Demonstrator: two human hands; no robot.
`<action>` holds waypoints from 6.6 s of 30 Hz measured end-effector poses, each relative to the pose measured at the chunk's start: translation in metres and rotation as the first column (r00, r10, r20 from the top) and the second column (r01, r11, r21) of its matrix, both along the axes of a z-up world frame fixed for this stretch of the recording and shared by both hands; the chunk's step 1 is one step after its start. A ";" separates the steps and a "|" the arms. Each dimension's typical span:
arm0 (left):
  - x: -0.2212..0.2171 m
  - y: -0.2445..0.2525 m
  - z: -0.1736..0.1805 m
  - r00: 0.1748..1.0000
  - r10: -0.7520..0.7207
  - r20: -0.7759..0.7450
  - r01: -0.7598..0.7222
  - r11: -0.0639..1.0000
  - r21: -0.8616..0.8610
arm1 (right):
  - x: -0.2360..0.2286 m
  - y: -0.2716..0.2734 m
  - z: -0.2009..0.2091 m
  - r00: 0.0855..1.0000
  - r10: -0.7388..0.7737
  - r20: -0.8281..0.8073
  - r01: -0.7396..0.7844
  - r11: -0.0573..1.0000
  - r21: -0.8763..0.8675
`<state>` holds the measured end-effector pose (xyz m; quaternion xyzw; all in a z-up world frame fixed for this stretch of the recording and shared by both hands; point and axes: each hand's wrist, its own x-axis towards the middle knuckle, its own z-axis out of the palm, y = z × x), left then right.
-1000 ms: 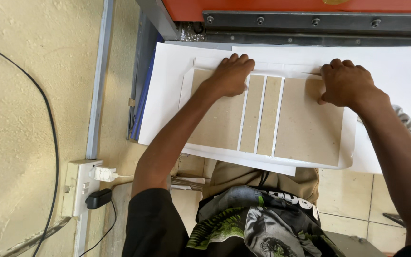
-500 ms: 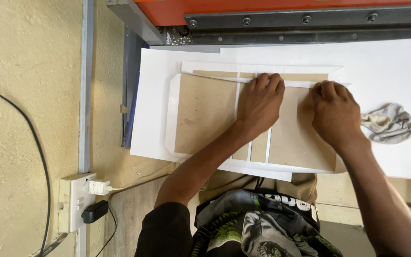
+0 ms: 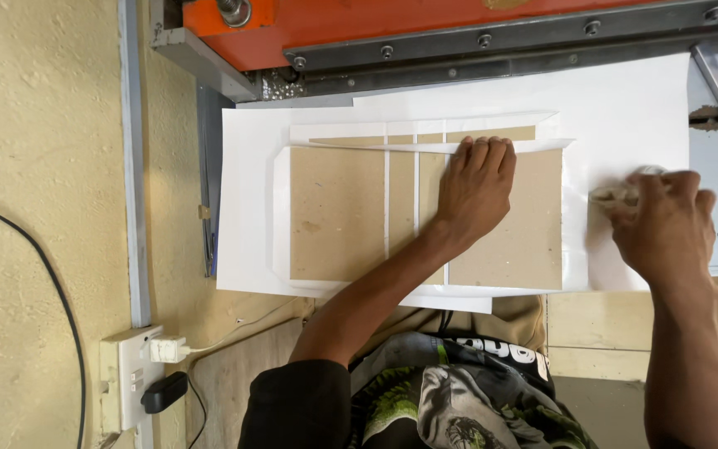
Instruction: The person wipes the surface of a stack of white paper sheets with a cloth, then flips the stack over and continues wiping the other side. The person repeats this process on another stack of paper with a different colored backing.
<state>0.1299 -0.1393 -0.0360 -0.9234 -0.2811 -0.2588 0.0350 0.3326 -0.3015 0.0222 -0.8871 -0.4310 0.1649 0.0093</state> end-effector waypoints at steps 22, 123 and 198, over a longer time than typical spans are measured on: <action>0.000 0.005 -0.001 0.990 0.020 0.137 -0.028 0.998 0.055 | -0.007 0.175 -0.005 0.842 0.491 -0.225 -0.502 0.865 0.007; -0.088 0.119 0.018 0.925 -0.305 -0.225 0.239 0.930 -0.280 | -0.090 0.127 -0.046 0.837 0.459 0.298 -0.547 0.689 0.476; -0.061 0.080 -0.037 0.998 -0.063 -0.024 0.058 0.983 -0.172 | -0.108 0.144 -0.083 0.824 0.351 0.445 -0.564 0.592 0.576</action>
